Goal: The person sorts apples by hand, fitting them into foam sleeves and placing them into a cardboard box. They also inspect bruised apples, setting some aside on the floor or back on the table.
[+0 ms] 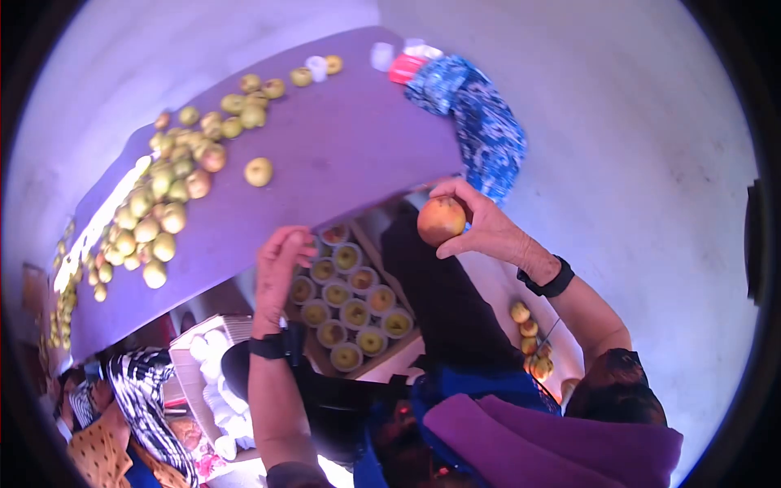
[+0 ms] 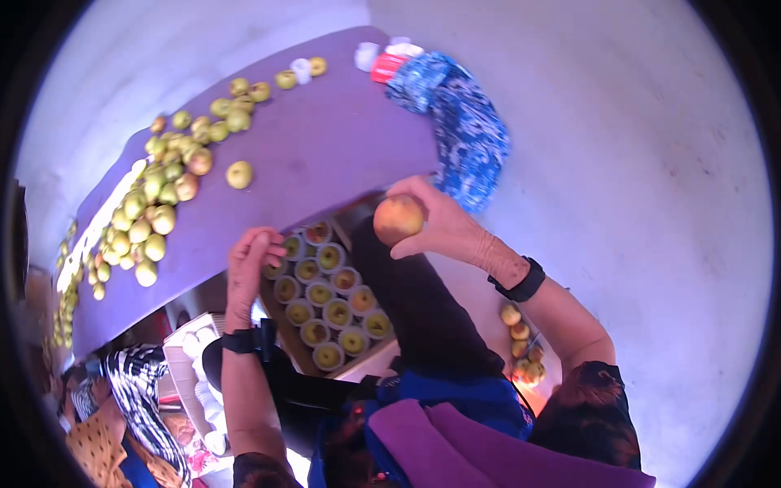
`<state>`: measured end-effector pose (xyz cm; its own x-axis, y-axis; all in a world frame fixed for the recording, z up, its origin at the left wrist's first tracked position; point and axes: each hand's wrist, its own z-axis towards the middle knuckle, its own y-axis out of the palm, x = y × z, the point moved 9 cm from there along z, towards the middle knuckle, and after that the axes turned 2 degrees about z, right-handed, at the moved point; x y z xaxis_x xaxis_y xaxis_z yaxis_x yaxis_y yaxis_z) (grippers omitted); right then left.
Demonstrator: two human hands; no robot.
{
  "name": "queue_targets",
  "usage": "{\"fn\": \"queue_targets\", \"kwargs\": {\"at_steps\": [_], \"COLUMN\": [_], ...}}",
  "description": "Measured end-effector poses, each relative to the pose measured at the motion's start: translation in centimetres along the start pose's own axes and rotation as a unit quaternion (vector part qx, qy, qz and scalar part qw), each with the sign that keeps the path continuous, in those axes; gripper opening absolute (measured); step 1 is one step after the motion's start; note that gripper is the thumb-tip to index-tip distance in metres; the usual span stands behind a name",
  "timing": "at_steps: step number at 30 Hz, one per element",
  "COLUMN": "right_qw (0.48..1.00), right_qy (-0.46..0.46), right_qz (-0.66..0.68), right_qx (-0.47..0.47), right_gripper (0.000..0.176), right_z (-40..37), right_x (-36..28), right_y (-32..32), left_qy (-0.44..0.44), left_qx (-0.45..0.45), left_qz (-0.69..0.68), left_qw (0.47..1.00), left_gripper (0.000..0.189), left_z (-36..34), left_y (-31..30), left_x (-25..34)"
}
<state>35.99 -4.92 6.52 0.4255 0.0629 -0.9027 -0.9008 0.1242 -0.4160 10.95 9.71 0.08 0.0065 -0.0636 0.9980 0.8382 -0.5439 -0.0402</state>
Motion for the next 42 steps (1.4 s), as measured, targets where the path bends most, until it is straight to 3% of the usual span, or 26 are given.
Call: {"fn": "queue_targets", "kwargs": {"at_steps": [2,4,5,9,16,18,25,27,31,34,36,38,40,42], "right_qw": [0.998,0.978,0.974,0.965,0.947,0.940,0.949,0.948,0.923,0.938,0.939,0.951,0.946,0.945], "right_qy": [-0.019,-0.142,-0.165,-0.155,-0.182,-0.195,-0.169,-0.194,-0.258,-0.192,-0.188,-0.211,-0.229,-0.242], "right_qz": [-0.023,-0.120,-0.102,-0.130,-0.171,-0.179,-0.119,-0.083,-0.133,-0.147,-0.146,-0.131,-0.138,-0.177], "right_qx": [-0.046,-0.098,-0.113,-0.166,-0.202,-0.214,-0.237,-0.239,-0.253,-0.248,-0.247,-0.185,-0.186,-0.131], "right_gripper": [0.069,0.069,0.068,0.061,0.053,0.053,0.064,0.069,0.069,0.069,0.068,0.066,0.064,0.061], "right_z": [2.8,4.8,5.8,9.2,13.1,13.8,16.1,16.4,15.7,16.3,16.2,16.7,16.6,16.8], "right_x": [-2.0,-4.7,-5.2,-5.4,-5.7,-5.8,-4.9,-5.0,-5.8,-4.1,-4.2,-4.9,-5.5,-6.3], "right_y": [2.3,5.5,6.8,11.0,14.8,15.7,15.8,15.9,16.8,17.7,18.5,18.4,19.1,18.8], "left_qy": [-0.019,-0.027,-0.027,-0.017,-0.009,-0.018,-0.042,-0.020,0.006,0.034,0.026,0.030,0.037,0.035], "left_qx": [-0.014,-0.044,-0.062,-0.073,-0.072,-0.013,0.060,0.089,0.134,0.240,0.290,0.314,0.323,0.307], "left_qz": [-0.035,-0.092,-0.100,-0.095,-0.083,-0.119,-0.141,-0.075,-0.047,0.167,0.168,0.171,0.167,0.182], "left_qw": [0.999,0.994,0.993,0.993,0.994,0.993,0.987,0.993,0.990,0.956,0.942,0.934,0.931,0.934], "left_gripper": [0.032,0.039,0.048,0.063,0.062,0.059,0.049,0.045,0.051,0.063,0.067,0.068,0.068,0.065], "left_z": [-0.1,-0.1,0.0,0.5,1.8,2.2,3.2,3.7,3.9,3.2,2.9,2.4,2.4,2.3], "left_y": [-0.1,0.7,0.8,1.0,0.8,-0.1,-1.7,-2.6,-2.7,-3.5,-4.4,-5.5,-5.6,-5.8], "left_x": [-0.3,-0.2,-0.4,0.1,0.5,-0.1,0.2,-1.0,-2.3,-0.9,-0.8,-0.5,0.3,0.6]}}
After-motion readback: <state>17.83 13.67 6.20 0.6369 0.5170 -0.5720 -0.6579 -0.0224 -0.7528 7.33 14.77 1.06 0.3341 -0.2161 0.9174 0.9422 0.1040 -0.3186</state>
